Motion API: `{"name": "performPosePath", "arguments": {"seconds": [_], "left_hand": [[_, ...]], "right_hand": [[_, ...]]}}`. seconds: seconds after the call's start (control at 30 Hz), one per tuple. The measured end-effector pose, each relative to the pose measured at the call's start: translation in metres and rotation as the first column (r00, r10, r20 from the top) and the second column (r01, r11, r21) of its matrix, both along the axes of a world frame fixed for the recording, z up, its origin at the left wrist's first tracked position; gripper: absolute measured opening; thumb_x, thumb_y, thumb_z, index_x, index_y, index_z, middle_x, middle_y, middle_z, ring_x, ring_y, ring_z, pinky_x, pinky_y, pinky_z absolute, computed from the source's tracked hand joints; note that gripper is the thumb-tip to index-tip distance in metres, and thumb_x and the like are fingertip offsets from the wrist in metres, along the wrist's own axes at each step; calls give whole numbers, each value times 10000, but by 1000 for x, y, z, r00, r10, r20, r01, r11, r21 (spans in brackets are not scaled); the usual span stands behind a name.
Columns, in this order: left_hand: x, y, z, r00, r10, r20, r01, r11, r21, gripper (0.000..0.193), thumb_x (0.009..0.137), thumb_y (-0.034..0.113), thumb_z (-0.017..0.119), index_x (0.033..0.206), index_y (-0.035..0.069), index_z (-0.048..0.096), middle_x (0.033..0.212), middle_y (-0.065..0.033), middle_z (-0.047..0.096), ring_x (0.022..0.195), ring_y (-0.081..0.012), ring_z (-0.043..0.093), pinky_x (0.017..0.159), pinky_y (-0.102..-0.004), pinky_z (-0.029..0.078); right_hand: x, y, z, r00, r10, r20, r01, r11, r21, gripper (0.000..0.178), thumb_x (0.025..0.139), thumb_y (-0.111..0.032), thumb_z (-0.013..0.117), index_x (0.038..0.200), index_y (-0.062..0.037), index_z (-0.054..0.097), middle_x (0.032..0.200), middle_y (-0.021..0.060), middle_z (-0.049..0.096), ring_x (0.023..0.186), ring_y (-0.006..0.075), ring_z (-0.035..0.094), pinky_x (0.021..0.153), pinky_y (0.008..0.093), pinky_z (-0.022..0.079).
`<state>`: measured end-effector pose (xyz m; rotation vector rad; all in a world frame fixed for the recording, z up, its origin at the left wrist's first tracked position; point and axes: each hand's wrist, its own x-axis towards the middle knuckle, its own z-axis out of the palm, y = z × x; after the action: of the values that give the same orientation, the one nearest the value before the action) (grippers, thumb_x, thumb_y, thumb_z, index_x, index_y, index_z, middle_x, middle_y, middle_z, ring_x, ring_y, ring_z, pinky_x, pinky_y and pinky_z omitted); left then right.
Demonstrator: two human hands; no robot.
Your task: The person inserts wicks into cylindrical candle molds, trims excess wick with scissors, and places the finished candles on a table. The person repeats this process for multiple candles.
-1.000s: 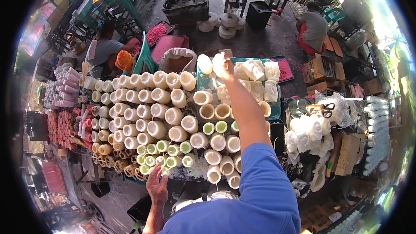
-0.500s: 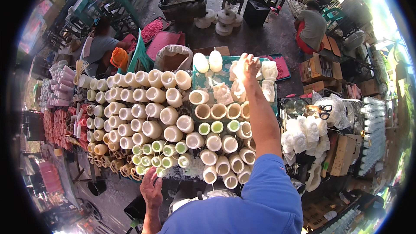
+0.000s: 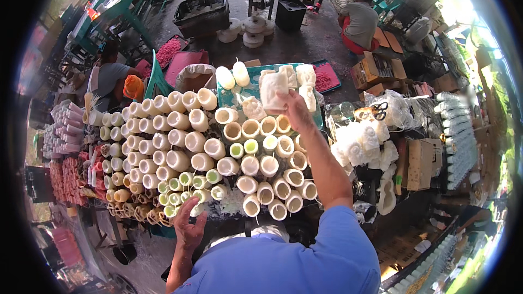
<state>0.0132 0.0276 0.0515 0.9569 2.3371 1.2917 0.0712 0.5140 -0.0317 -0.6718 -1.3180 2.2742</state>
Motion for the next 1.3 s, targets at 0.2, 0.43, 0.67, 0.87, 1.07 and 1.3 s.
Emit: {"name": "performPosePath", "arguments": {"seconds": [0.2, 0.43, 0.67, 0.87, 1.07, 1.3], "left_hand": [[-7, 2, 25, 751, -452, -482, 398, 891, -216, 878, 782, 139, 882, 1539, 167, 439, 1666, -211, 334, 1524, -494, 357, 1211, -681, 315], [-16, -34, -20, 641, -665, -385, 719, 695, -2, 808, 760, 276, 941, 1412, 59, 515, 1434, -211, 620, 1351, -439, 591, 1162, -598, 421], [3, -70, -42, 594, -356, 721, 181, 933, 312, 804, 738, 84, 907, 1435, 11, 512, 1218, -156, 691, 1095, -279, 701, 980, -436, 578], [-8, -82, -12, 498, -509, 703, -49, 792, 608, 987, 730, 347, 967, 1484, -4, 436, 1307, -254, 635, 1135, -389, 690, 945, -510, 604], [-15, -80, -9, 679, -316, 663, -103, 853, 512, 860, 782, 332, 941, 1434, -15, 500, 1311, -178, 653, 1155, -316, 677, 1011, -464, 563], [5, -65, 28, 559, -285, 779, -117, 903, 414, 912, 740, 250, 950, 1467, -34, 479, 1276, -159, 670, 1164, -301, 678, 1002, -434, 564]], "right_hand": [[56, -257, 40, 989, 149, -8, -128, 825, -550, 548, 1086, -475, 517, 1390, -21, 565, 1165, 178, 720, 945, 276, 754, 652, 442, 658], [98, -382, 31, 865, 492, 97, -347, 728, -592, 931, 974, -874, 273, 1096, -62, 713, 852, 58, 707, 617, 139, 640, 513, 292, 503], [257, -276, 49, 511, -590, 624, -264, 584, 768, 237, 936, -294, 685, 926, -85, 796, 882, 198, 763, 804, 394, 752, 761, 480, 605], [384, -108, 13, -298, -622, 724, -430, 765, 479, 281, 909, -149, 678, 1129, -5, 778, 1156, 256, 764, 1090, 401, 756, 923, 479, 622], [401, -67, -39, -270, -503, 821, -477, 811, 340, 321, 925, -205, 740, 1165, 7, 761, 1254, 243, 738, 1175, 387, 727, 959, 470, 616], [417, -48, -27, -278, -318, 907, -492, 857, 150, 358, 879, -220, 791, 1164, -4, 780, 1249, 229, 746, 1140, 353, 742, 940, 451, 615]]}}
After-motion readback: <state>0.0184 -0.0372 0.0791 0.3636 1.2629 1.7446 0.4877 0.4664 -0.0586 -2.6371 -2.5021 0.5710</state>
